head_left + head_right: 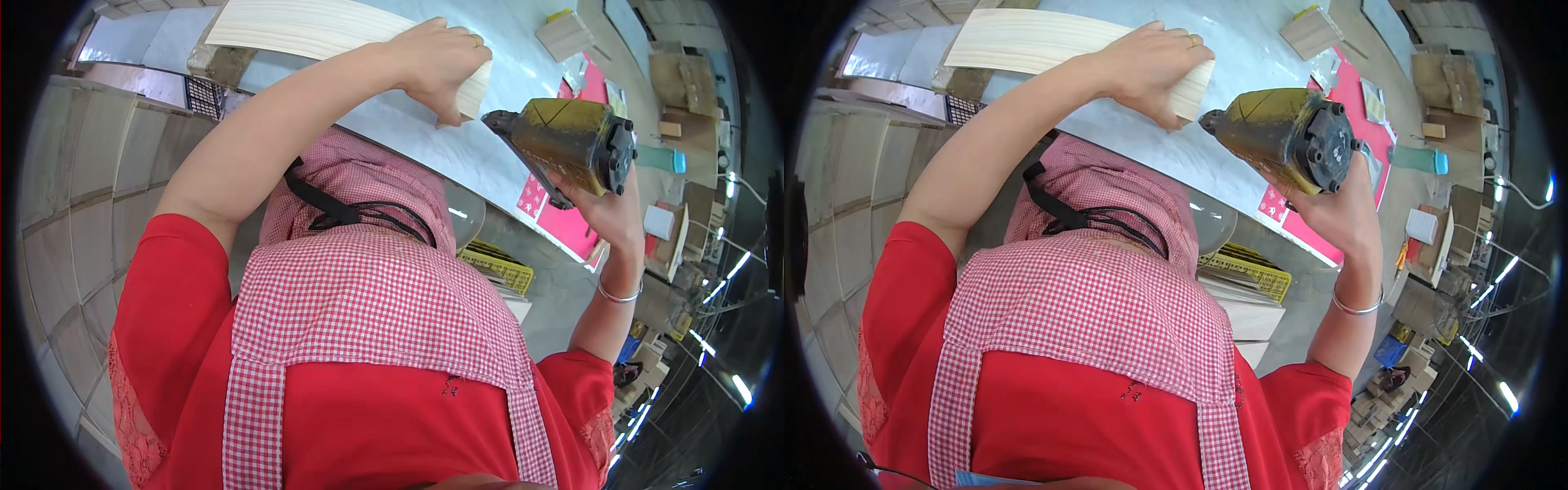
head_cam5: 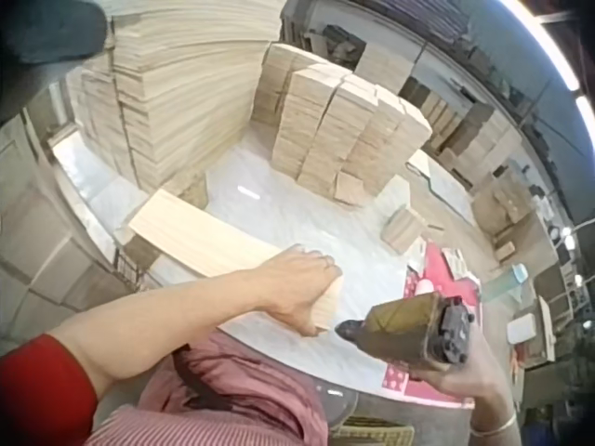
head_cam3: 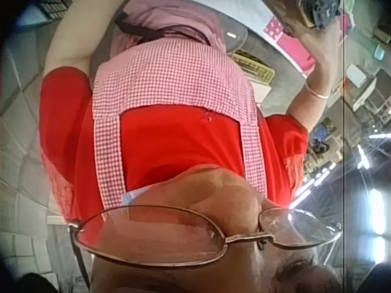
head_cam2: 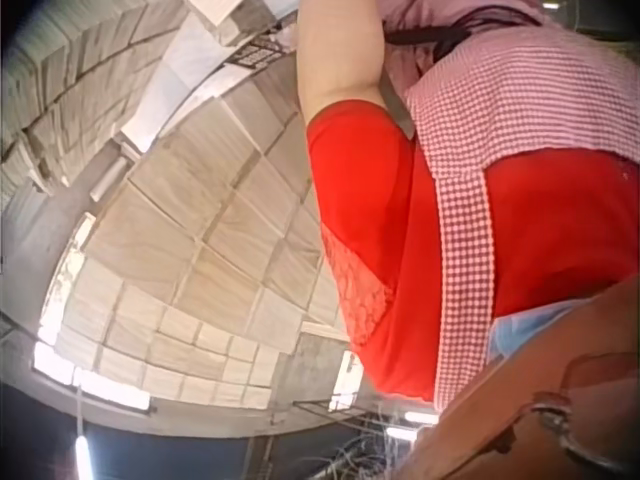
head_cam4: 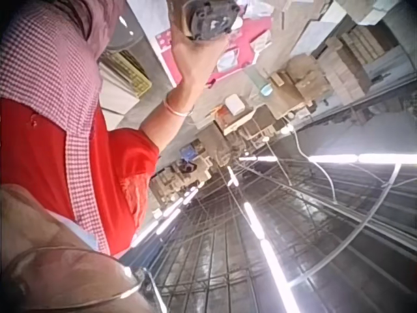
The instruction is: Assembling wooden boxes by applying glue to the edges and using a pneumatic nail gun to join wood panels.
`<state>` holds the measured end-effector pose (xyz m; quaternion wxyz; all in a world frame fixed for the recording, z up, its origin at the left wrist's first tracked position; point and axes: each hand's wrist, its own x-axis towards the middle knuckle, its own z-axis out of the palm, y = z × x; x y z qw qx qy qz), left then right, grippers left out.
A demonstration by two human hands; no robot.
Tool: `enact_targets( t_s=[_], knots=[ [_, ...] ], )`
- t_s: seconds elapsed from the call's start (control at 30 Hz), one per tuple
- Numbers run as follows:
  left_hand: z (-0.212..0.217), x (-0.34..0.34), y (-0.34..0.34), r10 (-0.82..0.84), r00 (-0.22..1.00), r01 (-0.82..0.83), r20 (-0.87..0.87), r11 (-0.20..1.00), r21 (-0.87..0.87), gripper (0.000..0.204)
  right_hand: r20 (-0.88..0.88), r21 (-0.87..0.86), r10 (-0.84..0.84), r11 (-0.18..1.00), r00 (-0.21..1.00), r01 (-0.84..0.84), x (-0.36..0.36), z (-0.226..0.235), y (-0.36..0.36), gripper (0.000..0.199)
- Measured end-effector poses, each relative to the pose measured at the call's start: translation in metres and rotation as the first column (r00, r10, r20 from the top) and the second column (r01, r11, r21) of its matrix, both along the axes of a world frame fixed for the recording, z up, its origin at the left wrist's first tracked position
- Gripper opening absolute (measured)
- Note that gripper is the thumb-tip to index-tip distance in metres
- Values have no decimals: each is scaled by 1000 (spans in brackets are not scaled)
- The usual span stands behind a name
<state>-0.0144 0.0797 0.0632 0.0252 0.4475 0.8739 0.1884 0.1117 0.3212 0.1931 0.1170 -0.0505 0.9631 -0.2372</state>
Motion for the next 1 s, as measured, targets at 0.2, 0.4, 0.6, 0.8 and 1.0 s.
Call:
enact_targets(
  t_s=[0.2,0.4,0.6,0.8,1.0],
  knots=[
    [-2,1,-2,27,1000,-27,9,1000,0,80,-1,20,76,997,997,-76,-8,-3,1,46],
    [-2,1,-1,18,1000,-18,-1,1000,-8,80,-53,138,133,982,990,-125,-15,-11,16,44],
    [-4,2,-2,25,1000,-25,-10,1000,13,80,-29,152,170,975,985,-163,-18,-6,4,39],
    [-2,2,-3,26,1000,-26,-16,1000,-6,80,-18,58,165,985,986,-164,-17,-4,-3,37],
    [-5,0,-5,26,999,-25,-35,999,23,80,-49,28,184,983,982,-183,-25,5,-21,33]
  ],
)
